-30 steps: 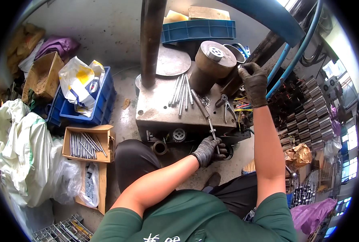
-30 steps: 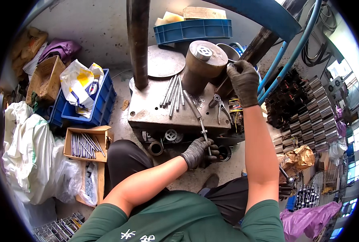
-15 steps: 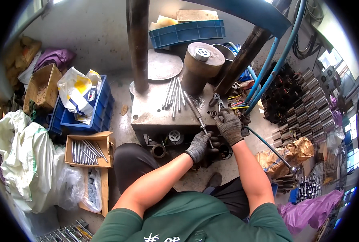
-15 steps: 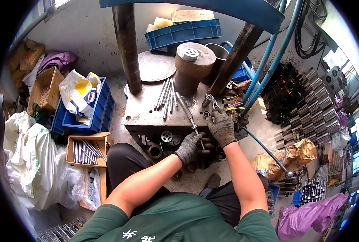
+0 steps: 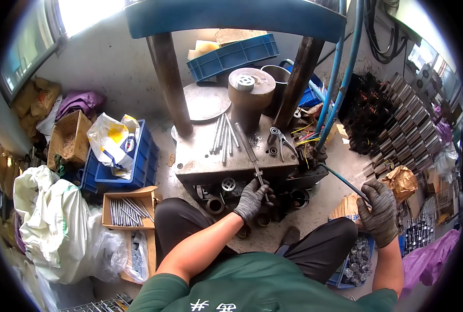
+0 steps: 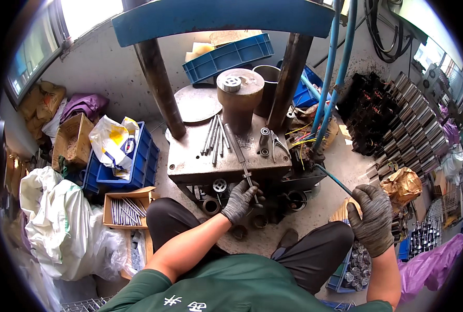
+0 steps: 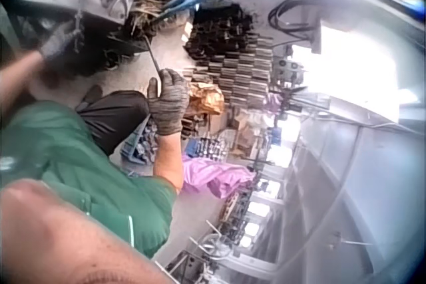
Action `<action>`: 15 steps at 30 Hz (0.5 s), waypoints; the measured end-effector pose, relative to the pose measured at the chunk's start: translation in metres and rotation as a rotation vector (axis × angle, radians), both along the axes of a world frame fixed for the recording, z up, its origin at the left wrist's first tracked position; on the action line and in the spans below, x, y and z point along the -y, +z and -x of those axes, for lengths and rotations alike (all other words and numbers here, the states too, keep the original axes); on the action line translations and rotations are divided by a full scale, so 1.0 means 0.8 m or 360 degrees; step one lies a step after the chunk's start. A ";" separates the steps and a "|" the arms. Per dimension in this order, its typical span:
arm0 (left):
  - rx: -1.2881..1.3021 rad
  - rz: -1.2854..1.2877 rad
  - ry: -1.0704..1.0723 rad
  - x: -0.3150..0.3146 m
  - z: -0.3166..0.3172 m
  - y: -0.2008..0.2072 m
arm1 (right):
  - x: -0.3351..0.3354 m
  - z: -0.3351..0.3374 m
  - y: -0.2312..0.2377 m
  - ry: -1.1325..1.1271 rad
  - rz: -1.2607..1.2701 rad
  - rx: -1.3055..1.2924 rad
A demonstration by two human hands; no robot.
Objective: The person picks up metal components and long bolts from bins on the floor and places them into a vertical press machine to assemble them.
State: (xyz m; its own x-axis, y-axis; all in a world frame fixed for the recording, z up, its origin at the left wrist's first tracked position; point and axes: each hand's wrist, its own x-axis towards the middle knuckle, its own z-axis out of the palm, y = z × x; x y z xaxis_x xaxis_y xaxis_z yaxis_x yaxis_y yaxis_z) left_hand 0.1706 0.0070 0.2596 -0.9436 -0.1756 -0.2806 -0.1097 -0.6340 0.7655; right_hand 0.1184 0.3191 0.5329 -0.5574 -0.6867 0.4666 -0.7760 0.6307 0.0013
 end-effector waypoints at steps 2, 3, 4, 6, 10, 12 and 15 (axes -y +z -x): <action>-0.0227 0.0361 0.0075 -0.008 -0.004 -0.015 | -0.029 0.009 -0.004 -0.0115 -0.0101 0.0024; -0.0226 0.0377 0.0076 -0.008 -0.003 -0.020 | -0.036 0.011 -0.004 -0.0143 -0.0125 0.0054; -0.0268 0.0381 0.0093 -0.007 -0.001 -0.026 | -0.040 0.014 -0.008 -0.0139 -0.0108 0.0056; -0.0312 0.0390 0.0102 -0.006 -0.001 -0.018 | -0.046 0.019 -0.018 -0.0184 0.0016 0.0251; -0.0327 0.0708 0.0225 0.005 -0.001 0.010 | -0.038 0.025 -0.022 -0.0147 0.0195 0.0137; -0.0326 0.0718 0.0305 0.013 -0.004 0.021 | -0.025 0.041 -0.022 -0.0073 0.0276 -0.0130; -0.0496 0.0868 0.0450 0.035 0.006 0.021 | 0.008 0.082 0.000 0.0088 0.0526 -0.0406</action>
State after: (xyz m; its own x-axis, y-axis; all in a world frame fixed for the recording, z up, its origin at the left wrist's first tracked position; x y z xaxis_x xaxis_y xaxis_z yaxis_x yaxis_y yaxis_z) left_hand 0.1660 -0.0207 0.2762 -0.8630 -0.4661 0.1947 0.2801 -0.1207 0.9524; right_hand 0.0530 0.3128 0.5330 -0.3618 -0.5026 0.7852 -0.8097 0.5868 0.0026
